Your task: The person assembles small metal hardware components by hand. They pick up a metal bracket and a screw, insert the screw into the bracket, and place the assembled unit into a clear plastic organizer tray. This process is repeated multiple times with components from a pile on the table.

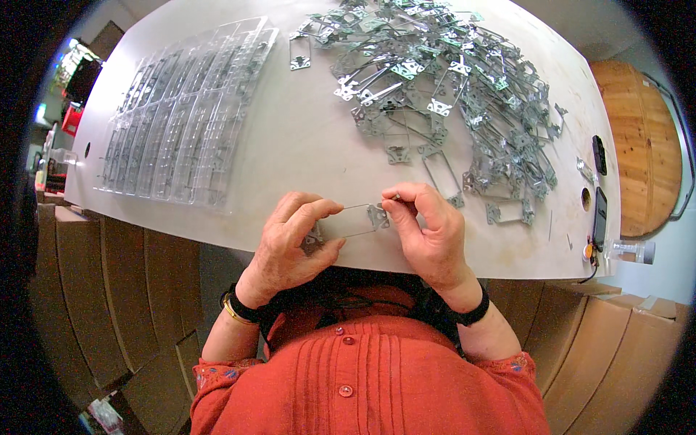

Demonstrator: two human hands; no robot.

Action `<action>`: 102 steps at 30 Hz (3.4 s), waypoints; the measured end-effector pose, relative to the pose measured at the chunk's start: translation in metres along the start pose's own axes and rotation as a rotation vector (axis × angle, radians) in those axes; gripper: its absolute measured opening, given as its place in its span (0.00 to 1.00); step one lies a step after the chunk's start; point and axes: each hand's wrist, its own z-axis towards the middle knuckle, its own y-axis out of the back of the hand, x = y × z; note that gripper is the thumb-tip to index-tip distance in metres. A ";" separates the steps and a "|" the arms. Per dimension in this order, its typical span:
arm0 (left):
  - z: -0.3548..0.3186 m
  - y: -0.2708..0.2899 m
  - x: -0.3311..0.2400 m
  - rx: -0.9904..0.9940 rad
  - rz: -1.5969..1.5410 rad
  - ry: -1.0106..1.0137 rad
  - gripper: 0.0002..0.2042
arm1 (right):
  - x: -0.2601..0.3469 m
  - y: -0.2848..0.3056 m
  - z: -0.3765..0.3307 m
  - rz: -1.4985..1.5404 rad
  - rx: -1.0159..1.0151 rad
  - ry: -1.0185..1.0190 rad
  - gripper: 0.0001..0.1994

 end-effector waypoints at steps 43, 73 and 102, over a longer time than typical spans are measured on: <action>0.000 -0.001 0.002 -0.023 0.020 -0.005 0.24 | 0.007 0.001 0.005 -0.091 0.018 0.049 0.06; -0.006 -0.006 0.008 -0.034 -0.019 -0.027 0.25 | 0.006 0.002 0.001 -0.094 0.022 0.032 0.05; -0.007 -0.006 0.009 -0.036 -0.048 -0.037 0.25 | 0.010 0.001 0.002 -0.118 0.039 0.028 0.05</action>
